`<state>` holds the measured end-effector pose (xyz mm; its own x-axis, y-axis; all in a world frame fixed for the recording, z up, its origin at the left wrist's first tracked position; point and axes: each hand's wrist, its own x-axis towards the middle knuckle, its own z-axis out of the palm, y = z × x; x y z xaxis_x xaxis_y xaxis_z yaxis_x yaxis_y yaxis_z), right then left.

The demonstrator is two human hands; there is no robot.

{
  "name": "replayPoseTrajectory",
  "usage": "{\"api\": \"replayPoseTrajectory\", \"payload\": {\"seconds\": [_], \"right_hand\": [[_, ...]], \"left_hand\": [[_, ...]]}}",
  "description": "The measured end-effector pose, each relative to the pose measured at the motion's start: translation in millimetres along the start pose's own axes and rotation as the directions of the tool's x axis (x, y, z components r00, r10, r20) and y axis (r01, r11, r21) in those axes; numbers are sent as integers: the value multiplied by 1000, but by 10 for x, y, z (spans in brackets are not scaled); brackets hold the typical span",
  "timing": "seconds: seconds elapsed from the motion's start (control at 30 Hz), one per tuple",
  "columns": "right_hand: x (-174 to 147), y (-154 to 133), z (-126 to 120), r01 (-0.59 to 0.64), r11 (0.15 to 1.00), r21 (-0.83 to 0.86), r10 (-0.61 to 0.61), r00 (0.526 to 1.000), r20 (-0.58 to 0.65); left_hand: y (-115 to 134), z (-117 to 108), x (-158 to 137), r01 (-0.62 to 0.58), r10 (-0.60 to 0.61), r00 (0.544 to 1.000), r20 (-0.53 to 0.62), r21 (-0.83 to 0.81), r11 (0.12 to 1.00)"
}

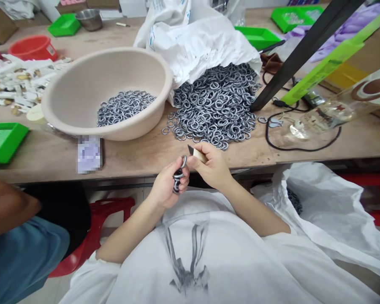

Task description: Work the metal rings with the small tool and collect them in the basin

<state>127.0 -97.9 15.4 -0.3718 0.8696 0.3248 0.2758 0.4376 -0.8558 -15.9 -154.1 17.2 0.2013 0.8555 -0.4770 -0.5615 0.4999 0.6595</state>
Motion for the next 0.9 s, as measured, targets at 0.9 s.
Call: {"api": "replayPoseTrajectory", "payload": {"seconds": [0.9], "right_hand": [[59,-75,17,-282,826,488,101,926,365]], "left_hand": [[141,-11,-99,-71,43,991,127,229,971]]}}
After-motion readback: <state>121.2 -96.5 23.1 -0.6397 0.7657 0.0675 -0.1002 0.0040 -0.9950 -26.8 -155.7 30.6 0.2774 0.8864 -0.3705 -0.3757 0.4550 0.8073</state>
